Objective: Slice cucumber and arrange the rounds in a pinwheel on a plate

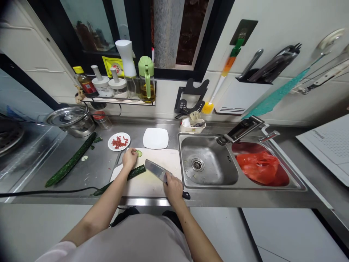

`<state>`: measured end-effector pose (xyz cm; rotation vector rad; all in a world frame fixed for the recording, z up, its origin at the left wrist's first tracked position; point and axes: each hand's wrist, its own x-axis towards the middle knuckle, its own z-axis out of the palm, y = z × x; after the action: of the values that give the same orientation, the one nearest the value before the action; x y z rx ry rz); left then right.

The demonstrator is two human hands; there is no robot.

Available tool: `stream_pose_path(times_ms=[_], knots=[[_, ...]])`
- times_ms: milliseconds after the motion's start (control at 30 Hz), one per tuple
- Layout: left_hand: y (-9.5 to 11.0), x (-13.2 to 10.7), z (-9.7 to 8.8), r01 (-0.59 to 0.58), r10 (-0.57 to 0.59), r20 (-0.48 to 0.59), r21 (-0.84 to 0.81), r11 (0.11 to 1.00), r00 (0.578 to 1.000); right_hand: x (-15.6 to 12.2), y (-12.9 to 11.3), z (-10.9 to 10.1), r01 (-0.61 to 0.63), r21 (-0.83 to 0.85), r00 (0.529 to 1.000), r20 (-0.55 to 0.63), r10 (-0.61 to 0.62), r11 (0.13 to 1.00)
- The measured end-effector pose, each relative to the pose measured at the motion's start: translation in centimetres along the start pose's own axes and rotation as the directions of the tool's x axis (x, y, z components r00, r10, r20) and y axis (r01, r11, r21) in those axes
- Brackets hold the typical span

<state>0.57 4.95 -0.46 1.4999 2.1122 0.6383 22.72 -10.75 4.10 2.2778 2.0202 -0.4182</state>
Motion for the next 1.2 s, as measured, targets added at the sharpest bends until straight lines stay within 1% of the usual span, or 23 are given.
stream_pose_path(times_ms=[167,300,367,400,467,533,600,700,800,967,1200], knots=[[0.3,0.4,-0.2,-0.054,0.052,0.021,0.091,0.994,0.998,0.1,0.0,0.0,-0.014,0.026,1.0,-0.017,0.014,1.0],[0.0,-0.1,-0.8,-0.118,0.118,0.004,0.041,0.992,0.993,0.2,-0.2,0.2,-0.036,0.094,0.999,-0.011,0.037,0.995],[-0.3,-0.9,-1.2,-0.189,0.189,0.018,-0.007,0.982,0.982,0.3,-0.5,0.2,-0.055,0.135,0.998,0.015,0.053,0.989],[-0.5,-1.5,-1.4,-0.238,0.239,0.034,-0.03,0.971,0.97,0.4,-0.8,0.2,-0.066,0.152,0.998,0.035,0.061,0.986],[-1.0,-2.7,-1.7,-0.347,0.35,0.066,-0.06,0.936,0.934,0.6,-1.3,0.1,-0.076,0.193,0.995,0.077,0.062,0.978],[-1.4,-4.0,-1.9,-0.432,0.437,0.09,-0.072,0.899,0.895,0.8,-2.1,-0.1,-0.057,0.248,0.994,0.106,0.031,0.967],[-1.7,-5.1,-2.1,-0.489,0.494,0.104,-0.068,0.87,0.863,1.1,-2.9,-0.2,-0.019,0.297,0.993,0.12,-0.017,0.955],[-2.1,-6.4,-2.3,-0.553,0.557,0.125,-0.067,0.831,0.821,1.5,-4.0,-0.2,0.026,0.311,0.987,0.144,-0.074,0.95],[-2.4,-7.0,-2.2,-0.583,0.589,0.135,-0.086,0.808,0.797,1.7,-4.9,-0.3,0.053,0.284,0.983,0.154,-0.1,0.957],[-3.0,-7.3,-1.7,-0.59,0.6,0.106,-0.114,0.8,0.793,1.9,-5.8,-0.9,0.091,0.27,0.976,0.165,-0.139,0.959],[-3.4,-7.3,-1.3,-0.622,0.632,0.08,-0.114,0.774,0.771,1.7,-6.3,-1.8,0.092,0.253,0.972,0.187,-0.142,0.963]])
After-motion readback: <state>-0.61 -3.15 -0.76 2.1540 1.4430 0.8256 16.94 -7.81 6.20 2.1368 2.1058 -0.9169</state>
